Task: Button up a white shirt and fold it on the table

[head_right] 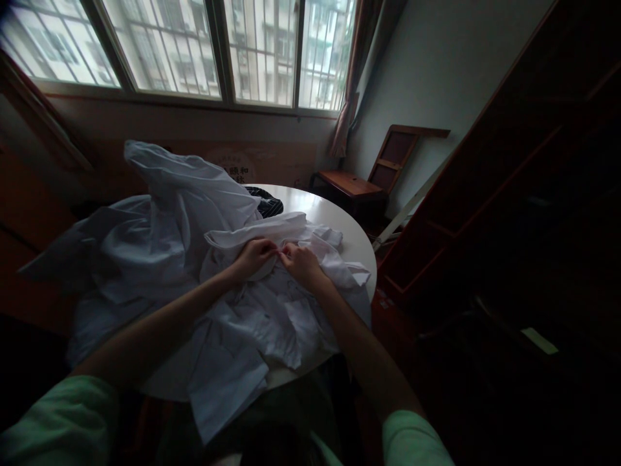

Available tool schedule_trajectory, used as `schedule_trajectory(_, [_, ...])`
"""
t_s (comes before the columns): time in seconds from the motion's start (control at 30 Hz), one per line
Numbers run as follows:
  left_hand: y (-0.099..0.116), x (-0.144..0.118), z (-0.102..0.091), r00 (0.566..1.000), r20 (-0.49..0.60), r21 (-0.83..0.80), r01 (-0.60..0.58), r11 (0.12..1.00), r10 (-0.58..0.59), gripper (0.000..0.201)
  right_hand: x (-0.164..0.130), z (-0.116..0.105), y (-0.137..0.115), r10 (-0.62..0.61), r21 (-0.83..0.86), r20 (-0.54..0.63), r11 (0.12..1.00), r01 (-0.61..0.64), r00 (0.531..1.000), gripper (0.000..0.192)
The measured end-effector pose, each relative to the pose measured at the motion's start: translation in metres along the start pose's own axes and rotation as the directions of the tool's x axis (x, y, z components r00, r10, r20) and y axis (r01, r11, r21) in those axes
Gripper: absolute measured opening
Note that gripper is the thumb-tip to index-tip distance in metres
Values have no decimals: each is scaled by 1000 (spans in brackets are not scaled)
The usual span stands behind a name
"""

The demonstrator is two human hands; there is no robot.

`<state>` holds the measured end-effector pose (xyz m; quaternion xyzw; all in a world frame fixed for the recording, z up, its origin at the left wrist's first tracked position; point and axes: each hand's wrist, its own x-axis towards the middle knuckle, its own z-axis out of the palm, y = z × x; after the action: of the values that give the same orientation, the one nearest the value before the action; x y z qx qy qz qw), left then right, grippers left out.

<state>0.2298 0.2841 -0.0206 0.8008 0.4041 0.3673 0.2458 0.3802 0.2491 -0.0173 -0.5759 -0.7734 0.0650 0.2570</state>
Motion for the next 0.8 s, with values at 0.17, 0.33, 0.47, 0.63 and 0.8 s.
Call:
schedule_trajectory(0.17, [0,-4,3,997,2,248,-70,966,72,18,-1,-1,0,5,-65,73,998,0,997,23])
schedule_trajectory(0.33, [-7,3,5,994,93,1,59,998,-59,14,-3,-2,-3,66,-102,92,993,-57,994,26])
schedule_trajectory(0.47, [-9,7,7,983,126,-207,157,966,-132,11,-2,-1,0,55,-92,118,995,-44,992,25])
schedule_trajectory(0.63, [-6,5,11,989,57,-341,148,928,-137,9,2,6,6,9,-41,44,999,-7,999,20])
schedule_trajectory(0.8, [-9,3,16,978,-28,-465,172,869,-208,8,2,14,8,-41,-29,-64,999,39,997,18])
